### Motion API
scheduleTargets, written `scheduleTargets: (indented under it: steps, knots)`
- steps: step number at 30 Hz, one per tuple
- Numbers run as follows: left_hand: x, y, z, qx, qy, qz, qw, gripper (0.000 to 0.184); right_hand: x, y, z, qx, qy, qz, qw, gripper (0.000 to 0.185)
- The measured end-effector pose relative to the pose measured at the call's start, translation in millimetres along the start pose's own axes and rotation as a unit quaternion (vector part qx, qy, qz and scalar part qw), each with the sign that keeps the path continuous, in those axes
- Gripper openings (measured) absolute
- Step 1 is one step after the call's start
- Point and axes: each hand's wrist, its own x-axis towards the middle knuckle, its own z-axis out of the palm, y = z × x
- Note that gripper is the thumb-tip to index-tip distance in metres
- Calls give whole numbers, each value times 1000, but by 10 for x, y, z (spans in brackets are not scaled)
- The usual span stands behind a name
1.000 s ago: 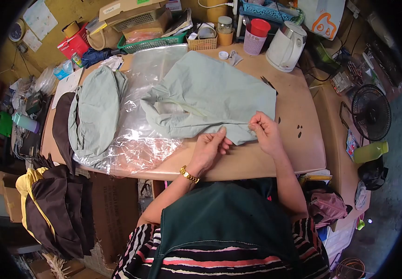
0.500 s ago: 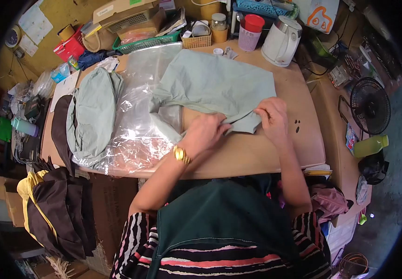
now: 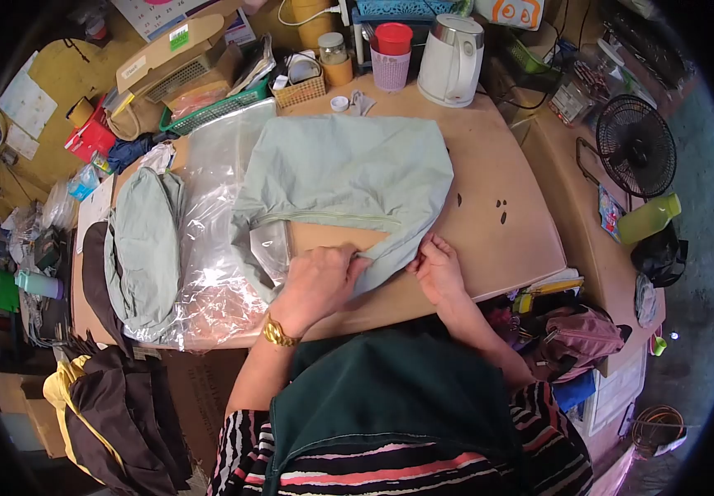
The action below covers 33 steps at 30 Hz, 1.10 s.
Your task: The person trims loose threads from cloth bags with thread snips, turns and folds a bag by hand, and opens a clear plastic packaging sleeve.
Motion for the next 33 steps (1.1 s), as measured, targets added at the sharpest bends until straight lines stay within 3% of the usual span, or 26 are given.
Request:
scheduleTargets:
  steps: [1,3,4,6,9,11,12,14,18,20,24,26,27,28,29,30,32,33]
  knots:
    - [39,46,35,1,0,-2,1000,31,-5,39,7,-61,-1,-14,998,11]
    - [198,151,171,-6,170,60,984,27,-45,93,112,-122,-4,-23,992,8]
    - [335,126,284,-31,178,84,980,22,-57,116,148,-128,0,-21,992,8]
    - [484,89,304,-43,158,61,985,23,-78,127,147,-133,4,-19,991,9]
    - [563,93,300,-86,142,52,985,25,-132,89,131,-31,52,-7,998,10]
    - [572,162,324,-93,139,36,985,26,-244,43,206,72,12,94,993,12]
    - [570,199,327,-93,137,38,985,26,-318,-18,367,74,13,92,993,12]
    - [537,271,321,-89,119,58,987,29,-431,-131,720,80,20,199,977,24]
    - [316,171,253,-65,110,44,991,33,-5,36,222,113,50,114,986,33]
    - [164,-101,136,101,-71,60,991,35,72,-82,153,95,25,84,992,35]
    - [-117,-286,-132,68,-142,36,987,30,214,-281,-103,50,80,33,995,33]
    - [-258,-217,-259,37,-225,-41,973,27,284,-308,-171,23,86,18,996,33]
    - [-332,-254,-259,36,-227,-44,972,27,276,-338,-115,-3,93,0,996,33]
    - [-414,-299,-250,3,-238,31,971,28,216,-480,-86,-24,85,-7,996,32]
    - [-489,-320,-239,-30,-246,106,963,30,106,-676,-102,-203,157,20,966,33]
    - [-572,-276,-284,-95,-115,123,981,22,-25,-895,-119,-373,195,7,907,33]
    - [-556,-426,-358,-46,-50,119,991,21,-262,-1238,-128,-667,254,-27,700,34]
    - [-540,-489,-365,2,4,116,993,20,-258,-1235,-128,-671,250,-25,698,34]
